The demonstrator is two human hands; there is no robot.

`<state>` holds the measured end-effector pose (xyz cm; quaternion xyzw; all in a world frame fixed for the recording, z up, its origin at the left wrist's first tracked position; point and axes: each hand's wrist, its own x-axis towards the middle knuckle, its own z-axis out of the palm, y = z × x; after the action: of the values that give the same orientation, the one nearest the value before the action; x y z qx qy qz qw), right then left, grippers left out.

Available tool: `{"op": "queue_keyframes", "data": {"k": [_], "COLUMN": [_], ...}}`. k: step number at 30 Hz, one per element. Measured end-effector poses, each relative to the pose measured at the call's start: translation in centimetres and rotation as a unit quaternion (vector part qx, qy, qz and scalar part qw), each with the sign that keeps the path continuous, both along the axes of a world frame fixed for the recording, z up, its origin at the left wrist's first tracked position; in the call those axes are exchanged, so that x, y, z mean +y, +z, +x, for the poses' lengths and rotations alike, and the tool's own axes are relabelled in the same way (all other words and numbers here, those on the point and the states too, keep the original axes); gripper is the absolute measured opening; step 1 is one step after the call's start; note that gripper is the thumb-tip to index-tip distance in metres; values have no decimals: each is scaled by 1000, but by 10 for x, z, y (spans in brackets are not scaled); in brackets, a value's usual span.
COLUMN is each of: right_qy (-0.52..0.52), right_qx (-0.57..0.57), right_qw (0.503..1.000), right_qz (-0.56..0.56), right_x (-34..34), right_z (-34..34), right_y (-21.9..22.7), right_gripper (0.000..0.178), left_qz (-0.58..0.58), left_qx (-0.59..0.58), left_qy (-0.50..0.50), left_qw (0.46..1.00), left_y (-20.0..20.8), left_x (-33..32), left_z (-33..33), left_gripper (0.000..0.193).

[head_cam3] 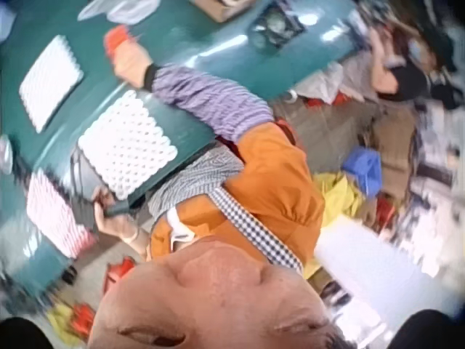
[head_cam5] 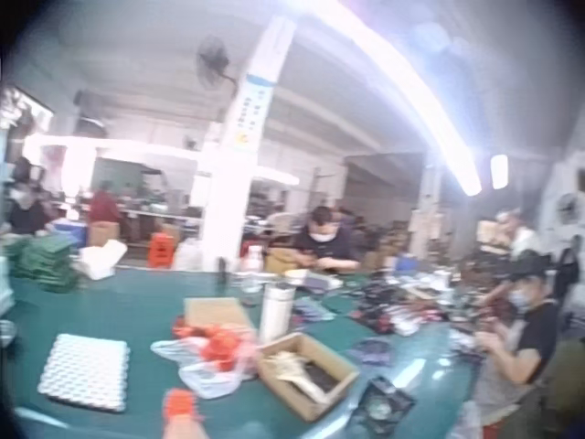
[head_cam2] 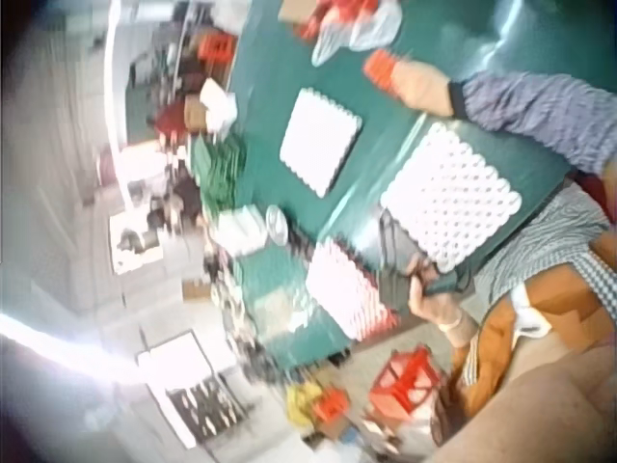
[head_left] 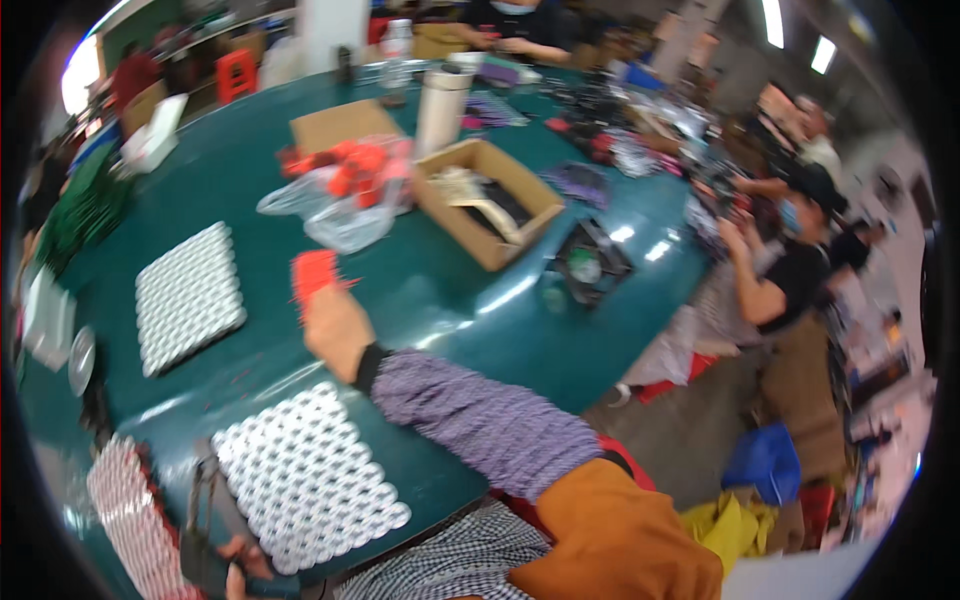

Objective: The person solders red wires onto circular LED circuit boards using a soldering iron, positions a new panel of circuit boards on the workbench, and solders additional wires onto the boards.

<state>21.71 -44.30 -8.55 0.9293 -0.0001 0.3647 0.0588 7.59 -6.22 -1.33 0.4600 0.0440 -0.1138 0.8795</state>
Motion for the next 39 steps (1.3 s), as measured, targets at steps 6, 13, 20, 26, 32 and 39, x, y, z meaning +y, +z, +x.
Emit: {"op": "queue_keyframes", "data": {"k": [6, 13, 20, 26, 32, 39], "right_qy": [-11, 9, 9, 0, -12, -4], "right_qx": [45, -1, -27, -30, -22, -51], "right_qw": [999, 1000, 998, 998, 999, 997], "right_qz": [-19, 10, 48, 57, 44, 51], "right_x": [-2, -8, -4, -7, -5, -2], "right_z": [-4, -5, -3, -1, -3, -4], "right_y": [9, 5, 4, 2, 1, 5], "right_gripper": [13, 12, 10, 9, 10, 9], "left_qz": [-92, -62, -23, -47, -8, 3], "left_qx": [-13, -21, 2, 26, 38, 16], "left_qy": [-28, -12, 28, 18, 34, 48], "left_qw": [995, 998, 999, 998, 999, 999], "left_y": [-19, -18, -12, -11, -10, -18], "left_x": [15, 11, 11, 13, 10, 19], "left_z": [16, 18, 14, 18, 14, 16], "left_gripper": [33, 33, 33, 31, 31, 35]}}
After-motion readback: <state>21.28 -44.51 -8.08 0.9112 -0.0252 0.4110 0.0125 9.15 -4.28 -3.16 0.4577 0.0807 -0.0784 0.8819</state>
